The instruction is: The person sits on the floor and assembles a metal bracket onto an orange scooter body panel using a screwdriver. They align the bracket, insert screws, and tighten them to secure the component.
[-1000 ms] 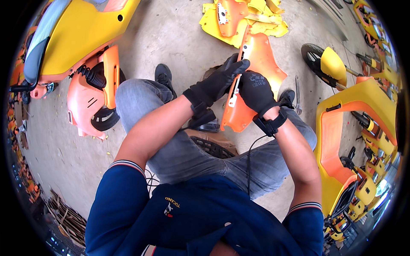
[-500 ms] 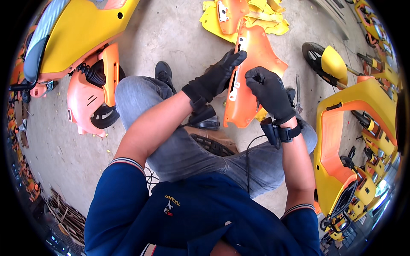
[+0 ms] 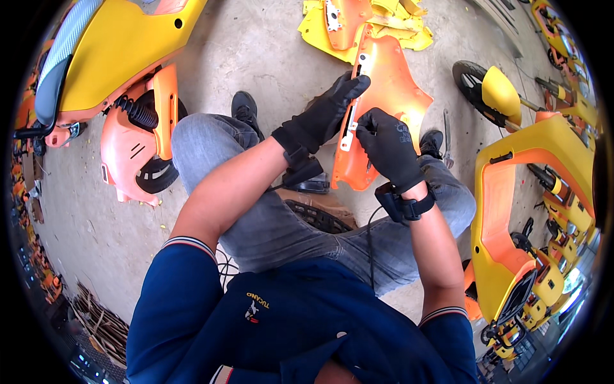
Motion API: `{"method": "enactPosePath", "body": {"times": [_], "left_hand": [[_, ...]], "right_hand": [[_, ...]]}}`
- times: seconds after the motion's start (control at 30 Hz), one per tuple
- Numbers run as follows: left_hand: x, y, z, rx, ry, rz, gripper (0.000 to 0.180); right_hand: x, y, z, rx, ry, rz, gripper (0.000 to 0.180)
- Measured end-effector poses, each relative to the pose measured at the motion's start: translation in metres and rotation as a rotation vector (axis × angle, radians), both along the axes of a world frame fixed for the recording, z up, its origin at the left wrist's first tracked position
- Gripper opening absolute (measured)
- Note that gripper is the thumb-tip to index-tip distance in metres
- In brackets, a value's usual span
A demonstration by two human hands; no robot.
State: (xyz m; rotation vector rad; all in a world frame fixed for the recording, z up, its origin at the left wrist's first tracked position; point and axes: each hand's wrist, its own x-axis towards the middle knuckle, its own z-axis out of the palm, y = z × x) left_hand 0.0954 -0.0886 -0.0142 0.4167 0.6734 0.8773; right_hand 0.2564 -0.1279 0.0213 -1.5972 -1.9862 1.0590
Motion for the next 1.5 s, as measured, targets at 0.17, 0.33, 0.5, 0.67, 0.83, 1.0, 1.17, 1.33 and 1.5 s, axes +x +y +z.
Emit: {"method": "enactPosePath", "body": {"times": [0.17, 0.33, 0.5, 0.67, 0.83, 1.0, 1.17, 1.33, 1.5], "left_hand": [[0.000, -0.004, 0.006, -0.035, 0.008, 0.026, 0.043], [0.000, -0.005, -0.004, 0.016, -0.020, 0.027, 0.048], [-0.002, 0.000, -0.005, -0.006, -0.017, -0.004, 0.041], [-0.002, 0.000, -0.007, 0.046, -0.003, 0.014, 0.034], [0.002, 0.003, -0.012, 0.143, -0.049, 0.004, 0.050], [0.000, 0.005, -0.023, 0.260, 0.022, -0.022, 0.074], [-0.003, 0.002, -0.008, 0.283, 0.142, -0.034, 0.074], [-0.003, 0.002, -0.005, 0.258, 0.101, -0.021, 0.071], [-0.003, 0.002, -0.010, 0.214, 0.041, -0.009, 0.067]], "right_hand": [[0.000, -0.001, -0.004, 0.065, 0.002, 0.039, 0.008], [-0.001, -0.002, -0.009, 0.131, -0.010, 0.068, 0.008], [0.001, 0.000, 0.000, 0.116, 0.014, 0.011, 0.007], [0.002, -0.002, 0.022, -0.082, 0.087, 0.005, 0.006], [0.002, -0.007, 0.009, 0.143, 0.087, 0.060, 0.005], [-0.002, -0.009, 0.005, 0.146, 0.074, 0.065, 0.006], [-0.008, -0.010, 0.007, 0.307, -0.026, 0.109, 0.006], [-0.013, -0.009, 0.006, 0.301, -0.034, 0.109, 0.009], [-0.014, -0.008, 0.003, 0.289, -0.011, 0.092, 0.012]]}}
